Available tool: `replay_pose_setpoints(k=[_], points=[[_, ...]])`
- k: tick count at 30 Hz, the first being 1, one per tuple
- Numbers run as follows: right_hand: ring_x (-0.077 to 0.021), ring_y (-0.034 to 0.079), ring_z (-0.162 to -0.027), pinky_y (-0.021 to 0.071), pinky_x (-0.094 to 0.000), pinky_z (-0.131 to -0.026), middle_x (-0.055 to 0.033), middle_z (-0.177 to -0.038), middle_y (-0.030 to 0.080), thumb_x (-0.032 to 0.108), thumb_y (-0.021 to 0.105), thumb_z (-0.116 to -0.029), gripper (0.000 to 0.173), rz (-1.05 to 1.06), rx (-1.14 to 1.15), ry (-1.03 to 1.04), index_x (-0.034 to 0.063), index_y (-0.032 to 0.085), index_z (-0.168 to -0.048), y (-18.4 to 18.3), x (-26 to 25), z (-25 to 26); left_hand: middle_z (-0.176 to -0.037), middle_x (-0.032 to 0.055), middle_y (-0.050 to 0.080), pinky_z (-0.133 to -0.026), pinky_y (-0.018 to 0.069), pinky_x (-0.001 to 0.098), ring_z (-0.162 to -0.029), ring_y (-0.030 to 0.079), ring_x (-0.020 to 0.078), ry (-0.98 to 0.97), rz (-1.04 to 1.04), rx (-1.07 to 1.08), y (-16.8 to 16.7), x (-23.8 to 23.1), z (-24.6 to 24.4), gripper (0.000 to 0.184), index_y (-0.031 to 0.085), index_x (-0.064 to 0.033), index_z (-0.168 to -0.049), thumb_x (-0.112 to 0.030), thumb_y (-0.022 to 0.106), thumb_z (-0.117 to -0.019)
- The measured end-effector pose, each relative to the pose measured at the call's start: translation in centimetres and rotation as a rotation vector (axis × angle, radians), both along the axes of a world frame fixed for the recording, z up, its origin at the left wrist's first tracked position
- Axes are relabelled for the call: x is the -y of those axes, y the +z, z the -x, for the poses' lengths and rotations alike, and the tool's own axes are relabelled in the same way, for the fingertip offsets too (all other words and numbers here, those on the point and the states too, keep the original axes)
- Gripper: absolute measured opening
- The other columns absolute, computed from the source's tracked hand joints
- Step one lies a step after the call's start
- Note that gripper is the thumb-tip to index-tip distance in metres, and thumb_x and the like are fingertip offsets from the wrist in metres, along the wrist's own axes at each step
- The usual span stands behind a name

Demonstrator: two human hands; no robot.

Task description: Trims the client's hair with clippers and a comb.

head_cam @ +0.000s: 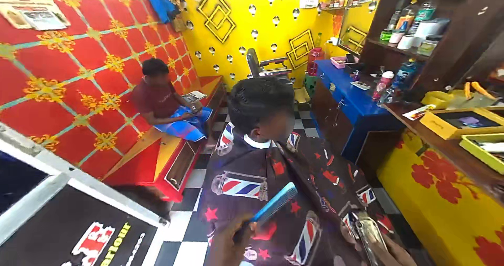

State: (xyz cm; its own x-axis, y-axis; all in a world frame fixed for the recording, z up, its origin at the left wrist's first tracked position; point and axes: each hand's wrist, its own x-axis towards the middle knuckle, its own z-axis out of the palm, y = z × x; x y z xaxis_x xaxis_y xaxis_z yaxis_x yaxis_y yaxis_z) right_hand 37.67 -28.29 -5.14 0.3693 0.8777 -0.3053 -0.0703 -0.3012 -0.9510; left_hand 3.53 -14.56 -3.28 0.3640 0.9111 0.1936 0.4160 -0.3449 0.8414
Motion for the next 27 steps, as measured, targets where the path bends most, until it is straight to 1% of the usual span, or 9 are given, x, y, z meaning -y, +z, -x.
replay_pose_setpoints(k=[2, 5, 8, 10, 12, 16, 21, 23, 27], points=[[-0.0177, 0.070, -0.077, 0.0616, -0.0373, -0.069, -0.0082, -0.101, 0.071, 0.022, 0.044, -0.1080, 0.037, -0.048, -0.018, 0.014, -0.0029, 0.048, -0.134, 1.8, -2.5, 2.4, -0.091, 0.0066, 0.075, -0.072, 0.0602, 0.0364, -0.075, 0.070, 0.0141, 0.003, -0.152, -0.026, 0.7, -4.0, 1.2, 0.025, 0.075, -0.0026, -0.109, -0.021, 0.060, -0.1017], [-0.0196, 0.070, -0.077, 0.0615, -0.0367, -0.067, -0.0101, -0.104, 0.070, 0.020, 0.046, -0.1063, 0.037, -0.107, 0.008, 0.049, -0.0003, 0.046, -0.137, 4.1, -5.8, 4.5, -0.103, 0.0026, 0.073, -0.076, 0.0591, 0.0280, -0.087, 0.068, 0.0085, -0.032, -0.326, 0.019, 2.6, -9.1, 1.5, 0.029, 0.076, -0.0112, -0.115, -0.031, 0.059, -0.1024], [-0.0206, 0.072, -0.085, 0.0626, -0.0379, -0.071, -0.0093, -0.110, 0.071, 0.035, 0.062, -0.0967, 0.055, -0.140, 0.170, 0.066, 0.0049, 0.049, -0.141, 5.3, -9.6, 4.4, -0.115, 0.0039, 0.072, -0.093, 0.0579, 0.0376, -0.107, 0.068, 0.0152, -0.023, -0.386, 0.004, 4.9, -12.7, 0.9, 0.034, 0.074, -0.0110, -0.119, -0.036, 0.065, -0.0979], [-0.0144, 0.071, -0.098, 0.0607, -0.0369, -0.083, -0.0035, -0.116, 0.070, 0.054, 0.067, -0.0889, 0.070, -0.113, 0.434, 0.094, 0.0115, 0.054, -0.143, 5.7, -12.1, 3.3, -0.116, 0.0004, 0.072, -0.093, 0.0573, 0.0417, -0.109, 0.067, 0.0156, 0.022, -0.448, -0.044, 5.6, -14.3, 0.4, 0.036, 0.074, -0.0147, -0.119, -0.041, 0.067, -0.0955], [-0.0136, 0.070, -0.095, 0.0602, -0.0412, -0.082, -0.0010, -0.113, 0.071, 0.064, 0.065, -0.0855, 0.073, -0.109, 0.638, 0.114, 0.0178, 0.058, -0.141, 6.1, -14.7, 2.4, -0.115, -0.0032, 0.071, -0.092, 0.0572, 0.0431, -0.107, 0.067, 0.0139, 0.056, -0.491, -0.093, 6.1, -15.4, -0.1, 0.035, 0.074, -0.0180, -0.119, -0.041, 0.069, -0.0938], [-0.0063, 0.068, -0.077, 0.0593, -0.0350, -0.066, 0.0083, -0.094, 0.072, 0.065, 0.064, -0.0847, 0.063, -0.239, 0.818, 0.111, 0.0258, 0.064, -0.134, 7.0, -18.7, 1.8, -0.115, -0.0043, 0.070, -0.088, 0.0542, 0.0489, -0.105, 0.066, 0.0158, 0.110, -0.566, -0.187, 6.3, -16.9, -1.2, 0.033, 0.074, -0.0198, -0.119, -0.039, 0.072, -0.0917], [-0.0017, 0.068, -0.079, 0.0594, -0.0301, -0.067, 0.0112, -0.096, 0.072, 0.063, 0.067, -0.0852, 0.061, -0.324, 0.856, 0.144, 0.0272, 0.063, -0.134, 8.0, -21.5, 1.6, -0.117, -0.0014, 0.070, -0.089, 0.0558, 0.0475, -0.106, 0.066, 0.0170, 0.130, -0.602, -0.221, 6.7, -18.9, -1.5, 0.031, 0.073, -0.0179, -0.119, -0.032, 0.074, -0.0912], [-0.0014, 0.068, -0.083, 0.0597, -0.0303, -0.070, 0.0110, -0.101, 0.072, 0.062, 0.067, -0.0858, 0.061, -0.342, 0.860, 0.162, 0.0266, 0.063, -0.136, 8.1, -22.0, 1.6, -0.118, -0.0004, 0.070, -0.091, 0.0542, 0.0470, -0.109, 0.066, 0.0171, 0.123, -0.656, -0.227, 6.8, -19.5, -1.5, 0.031, 0.074, -0.0172, -0.118, -0.033, 0.074, -0.0910], [-0.0003, 0.068, -0.083, 0.0597, -0.0284, -0.069, 0.0126, -0.099, 0.072, 0.064, 0.066, -0.0853, 0.060, -0.355, 0.861, 0.159, 0.0267, 0.065, -0.132, 8.2, -22.9, 1.7, -0.116, 0.0029, 0.070, -0.091, 0.0534, 0.0429, -0.107, 0.066, 0.0186, 0.134, -0.822, -0.251, 7.1, -20.1, -1.6, 0.029, 0.076, -0.0156, -0.117, -0.031, 0.072, -0.0928]])
